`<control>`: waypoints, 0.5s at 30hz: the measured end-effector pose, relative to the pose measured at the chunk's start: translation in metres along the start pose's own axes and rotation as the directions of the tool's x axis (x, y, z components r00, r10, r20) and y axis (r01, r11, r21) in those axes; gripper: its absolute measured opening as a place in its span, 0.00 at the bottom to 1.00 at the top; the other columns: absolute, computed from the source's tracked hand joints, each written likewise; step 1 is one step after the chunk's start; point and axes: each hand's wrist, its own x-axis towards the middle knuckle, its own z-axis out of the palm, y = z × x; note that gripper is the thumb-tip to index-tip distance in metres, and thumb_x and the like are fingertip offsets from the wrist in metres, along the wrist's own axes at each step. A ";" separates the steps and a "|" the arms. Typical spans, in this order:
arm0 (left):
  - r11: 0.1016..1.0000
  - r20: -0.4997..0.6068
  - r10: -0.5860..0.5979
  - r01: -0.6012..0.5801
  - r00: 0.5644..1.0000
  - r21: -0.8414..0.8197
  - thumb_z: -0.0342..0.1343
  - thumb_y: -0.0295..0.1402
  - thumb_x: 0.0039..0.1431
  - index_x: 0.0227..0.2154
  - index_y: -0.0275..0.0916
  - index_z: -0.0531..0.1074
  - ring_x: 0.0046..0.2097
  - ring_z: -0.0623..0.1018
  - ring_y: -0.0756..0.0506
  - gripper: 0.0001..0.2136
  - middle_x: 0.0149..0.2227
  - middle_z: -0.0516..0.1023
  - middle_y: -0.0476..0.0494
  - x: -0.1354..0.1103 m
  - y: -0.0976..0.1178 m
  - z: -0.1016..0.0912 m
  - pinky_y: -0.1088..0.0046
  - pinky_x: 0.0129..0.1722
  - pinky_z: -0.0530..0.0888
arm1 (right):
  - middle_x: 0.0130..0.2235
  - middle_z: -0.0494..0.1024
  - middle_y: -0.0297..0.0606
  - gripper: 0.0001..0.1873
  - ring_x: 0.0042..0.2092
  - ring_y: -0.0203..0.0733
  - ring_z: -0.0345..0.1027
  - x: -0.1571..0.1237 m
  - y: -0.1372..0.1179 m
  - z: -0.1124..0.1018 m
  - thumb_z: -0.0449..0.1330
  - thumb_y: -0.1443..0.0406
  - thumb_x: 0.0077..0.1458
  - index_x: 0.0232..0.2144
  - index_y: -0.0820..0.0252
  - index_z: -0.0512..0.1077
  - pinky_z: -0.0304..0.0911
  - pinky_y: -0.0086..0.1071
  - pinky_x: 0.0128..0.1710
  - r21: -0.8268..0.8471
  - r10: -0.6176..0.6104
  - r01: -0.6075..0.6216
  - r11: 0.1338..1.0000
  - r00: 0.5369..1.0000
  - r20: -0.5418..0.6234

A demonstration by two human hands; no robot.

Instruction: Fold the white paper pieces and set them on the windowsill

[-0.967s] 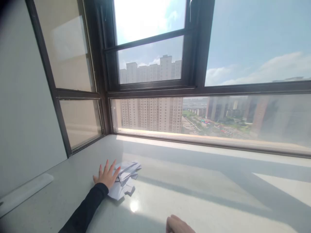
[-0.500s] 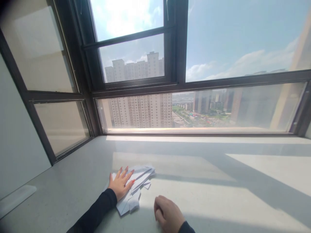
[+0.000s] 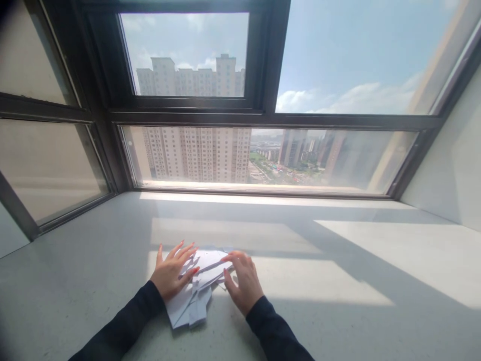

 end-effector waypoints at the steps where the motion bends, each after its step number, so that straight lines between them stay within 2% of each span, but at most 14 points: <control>1: 0.999 -0.001 0.028 -0.028 1.000 -0.019 0.39 0.46 0.54 0.50 0.48 0.59 0.56 0.55 0.38 0.21 0.54 0.61 0.48 -0.001 0.002 0.000 0.45 0.52 0.38 | 0.45 0.66 0.43 0.15 0.48 0.47 0.55 0.002 0.003 0.002 0.47 0.67 0.50 0.42 0.59 0.62 0.51 0.42 0.46 -0.025 -0.012 0.012 1.000 1.000 0.003; 5: 0.983 0.081 0.145 -0.134 0.986 -0.128 0.43 0.41 0.53 0.52 0.42 0.55 0.55 0.59 0.39 0.23 0.54 0.60 0.42 -0.005 0.011 0.007 0.44 0.52 0.40 | 0.54 0.58 0.46 0.26 0.56 0.51 0.45 0.004 0.007 0.013 0.48 0.60 0.51 0.52 0.62 0.55 0.44 0.47 0.51 -0.116 0.001 0.016 0.993 0.990 0.141; 7: 0.973 0.093 0.169 -0.152 0.981 -0.173 0.45 0.39 0.52 0.52 0.40 0.55 0.54 0.60 0.39 0.23 0.54 0.61 0.40 -0.007 0.013 0.011 0.43 0.51 0.40 | 0.55 0.57 0.48 0.29 0.56 0.54 0.45 0.003 0.004 0.016 0.50 0.56 0.49 0.53 0.62 0.54 0.41 0.50 0.51 -0.149 0.050 -0.015 0.989 0.972 0.229; 9: 0.967 0.069 0.157 -0.139 0.985 -0.212 0.46 0.37 0.52 0.51 0.39 0.56 0.53 0.62 0.40 0.22 0.52 0.64 0.40 -0.007 0.012 0.012 0.45 0.52 0.42 | 0.52 0.61 0.47 0.30 0.54 0.55 0.49 0.003 0.001 0.016 0.53 0.54 0.47 0.51 0.61 0.58 0.40 0.51 0.51 -0.157 0.086 -0.044 0.987 0.959 0.270; 12: 0.953 0.029 0.141 -0.128 0.990 -0.275 0.47 0.34 0.52 0.47 0.43 0.62 0.50 0.66 0.41 0.17 0.47 0.70 0.44 -0.004 0.009 0.010 0.47 0.52 0.46 | 0.41 0.71 0.42 0.19 0.44 0.48 0.60 0.003 -0.001 0.012 0.56 0.58 0.47 0.42 0.57 0.67 0.47 0.46 0.47 -0.124 0.116 -0.089 0.988 0.967 0.228; 15: 0.920 -0.026 0.130 -0.131 0.991 -0.369 0.47 0.35 0.52 0.36 0.45 0.70 0.47 0.68 0.41 0.10 0.42 0.74 0.46 0.000 0.008 0.006 0.48 0.51 0.49 | 0.30 0.72 0.37 0.09 0.34 0.42 0.63 0.004 0.001 0.006 0.53 0.61 0.50 0.31 0.56 0.72 0.54 0.40 0.39 -0.077 0.135 -0.126 0.989 0.984 0.121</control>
